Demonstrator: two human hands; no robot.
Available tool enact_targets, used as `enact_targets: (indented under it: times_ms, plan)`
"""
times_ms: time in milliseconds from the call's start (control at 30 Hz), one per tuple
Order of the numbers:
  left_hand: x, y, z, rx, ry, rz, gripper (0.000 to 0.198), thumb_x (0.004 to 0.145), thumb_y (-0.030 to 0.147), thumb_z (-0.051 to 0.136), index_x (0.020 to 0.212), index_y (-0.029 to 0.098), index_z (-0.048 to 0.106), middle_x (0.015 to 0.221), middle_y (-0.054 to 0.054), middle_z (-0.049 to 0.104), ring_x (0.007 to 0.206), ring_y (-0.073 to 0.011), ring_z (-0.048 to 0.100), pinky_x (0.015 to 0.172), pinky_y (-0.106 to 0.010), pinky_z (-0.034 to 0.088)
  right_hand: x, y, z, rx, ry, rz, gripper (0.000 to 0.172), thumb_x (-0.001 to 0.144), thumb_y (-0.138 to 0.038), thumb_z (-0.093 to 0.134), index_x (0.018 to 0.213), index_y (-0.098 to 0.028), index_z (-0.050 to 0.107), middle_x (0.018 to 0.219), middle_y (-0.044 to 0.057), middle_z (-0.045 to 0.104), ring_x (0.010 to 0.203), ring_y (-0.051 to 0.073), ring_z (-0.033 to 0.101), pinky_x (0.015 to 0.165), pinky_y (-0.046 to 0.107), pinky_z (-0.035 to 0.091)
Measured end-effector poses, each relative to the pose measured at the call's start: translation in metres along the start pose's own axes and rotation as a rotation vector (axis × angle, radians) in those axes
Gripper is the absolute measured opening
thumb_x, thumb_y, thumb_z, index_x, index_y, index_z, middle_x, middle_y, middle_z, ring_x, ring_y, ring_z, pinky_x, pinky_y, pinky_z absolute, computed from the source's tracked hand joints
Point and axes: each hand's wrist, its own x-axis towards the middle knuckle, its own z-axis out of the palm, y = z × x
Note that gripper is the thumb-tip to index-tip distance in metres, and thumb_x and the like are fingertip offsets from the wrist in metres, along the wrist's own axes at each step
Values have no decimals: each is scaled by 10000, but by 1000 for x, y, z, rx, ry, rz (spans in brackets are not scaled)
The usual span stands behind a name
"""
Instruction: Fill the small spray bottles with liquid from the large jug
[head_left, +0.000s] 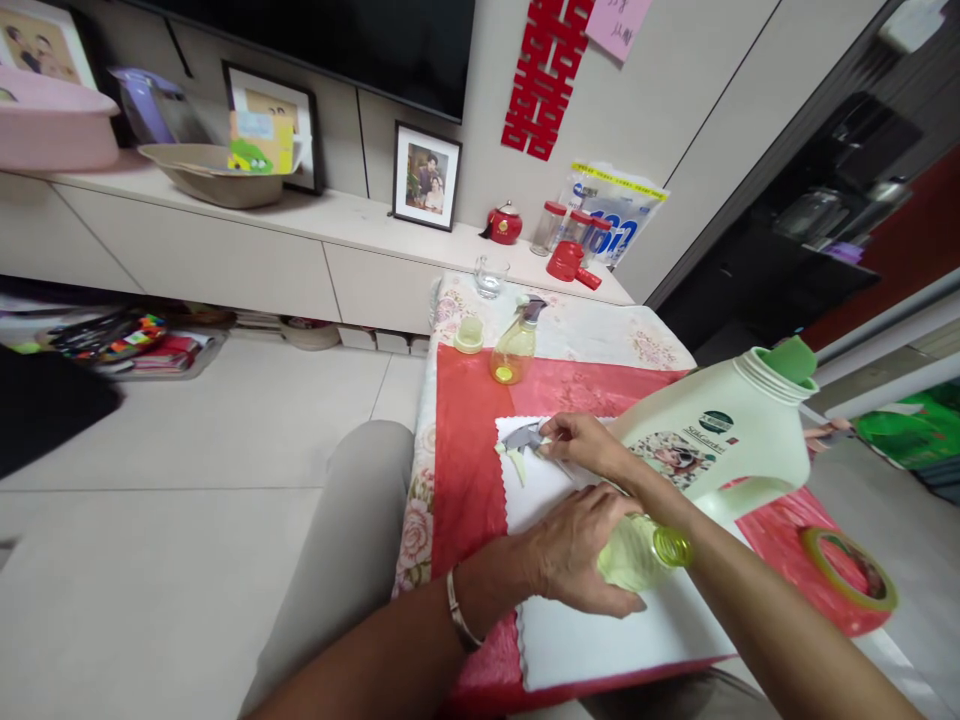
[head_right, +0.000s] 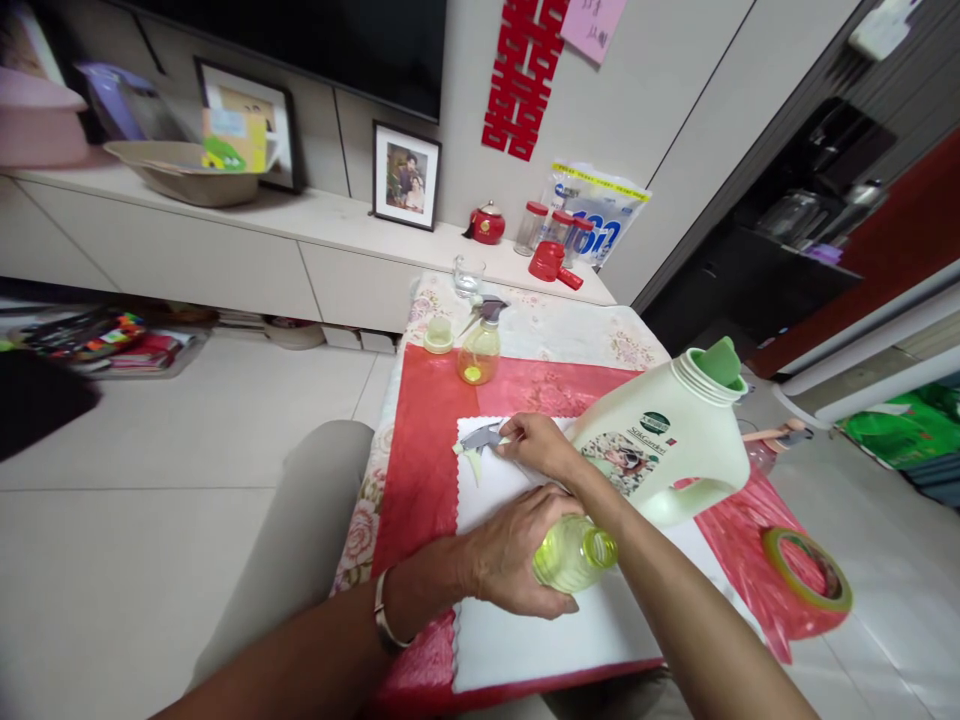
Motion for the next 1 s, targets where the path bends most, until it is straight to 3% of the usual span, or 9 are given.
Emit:
enact_targets:
  times_ms: [133, 233, 267, 400, 500, 567, 667, 800, 1000]
  plan:
    - [1, 2, -4, -42, 35, -17, 822, 587, 388, 873, 1285, 177, 495, 1242, -144, 640, 1141, -355, 637, 1017, -501, 526, -23, -16, -11, 100, 95, -51, 213, 789, -214, 756, 982, -137, 711, 961, 55, 736, 880, 191, 683, 786, 314, 550]
    - [1, 5, -6, -42, 66, -30, 802, 585, 330, 865, 1275, 196, 479, 1238, -126, 620, 1143, -352, 621, 1019, -511, 519, -70, -38, -25, 164, 220, -128, 346, 849, -314, 691, 1172, -190, 697, 1065, 63, 740, 916, 196, 690, 795, 323, 556]
    - [1, 6, -7, -35, 89, -40, 791, 590, 311, 857, 1273, 199, 474, 1236, -124, 612, 1148, -351, 613, 1023, -516, 514, -89, -44, -29, 184, 314, -169, 362, 854, -339, 689, 1194, -216, 692, 1086, 58, 735, 930, 192, 688, 807, 323, 556]
    - [1, 9, -9, -64, 202, -98, 789, 592, 265, 848, 1273, 208, 455, 1234, -121, 592, 1148, -332, 601, 1015, -507, 514, -151, -47, -46, 332, 955, -397, 266, 806, -276, 773, 1068, -239, 751, 963, 30, 739, 840, 156, 700, 774, 283, 564]
    - [2, 10, -10, -65, 265, -174, 775, 581, 210, 830, 1260, 200, 457, 1217, -121, 589, 1149, -324, 591, 1017, -503, 507, -170, -21, -64, 436, 1400, -480, 220, 745, -243, 830, 956, -212, 775, 894, 16, 727, 760, 126, 670, 818, 295, 556]
    - [2, 10, -11, -53, 297, -238, 754, 585, 188, 810, 1252, 197, 459, 1211, -120, 581, 1157, -322, 582, 1020, -503, 501, -176, 6, -74, 490, 1532, -410, 229, 712, -270, 853, 922, -220, 776, 874, 0, 715, 741, 125, 646, 882, 341, 553]
    - [2, 11, -11, -40, 321, -298, 729, 599, 176, 782, 1251, 206, 456, 1218, -111, 572, 1171, -318, 572, 1033, -505, 489, -181, 47, -81, 584, 1364, -105, 358, 675, -359, 860, 1008, -274, 762, 1031, -14, 717, 928, 154, 657, 1065, 404, 476]
    - [2, 12, -9, -27, 328, -319, 702, 602, 169, 765, 1233, 206, 460, 1218, -108, 572, 1167, -318, 567, 1044, -512, 476, -176, 84, -75, 657, 1077, -6, 531, 584, -361, 869, 1083, -235, 740, 1124, 57, 730, 1051, 244, 672, 1024, 437, 503]
    - [2, 7, -5, -39, 349, -277, 710, 602, 167, 759, 1238, 223, 449, 1215, -95, 566, 1167, -310, 569, 1046, -509, 476, -146, 108, -70, 676, 1051, 18, 444, 532, -280, 810, 955, -213, 692, 927, 15, 737, 878, 218, 685, 857, 380, 560]
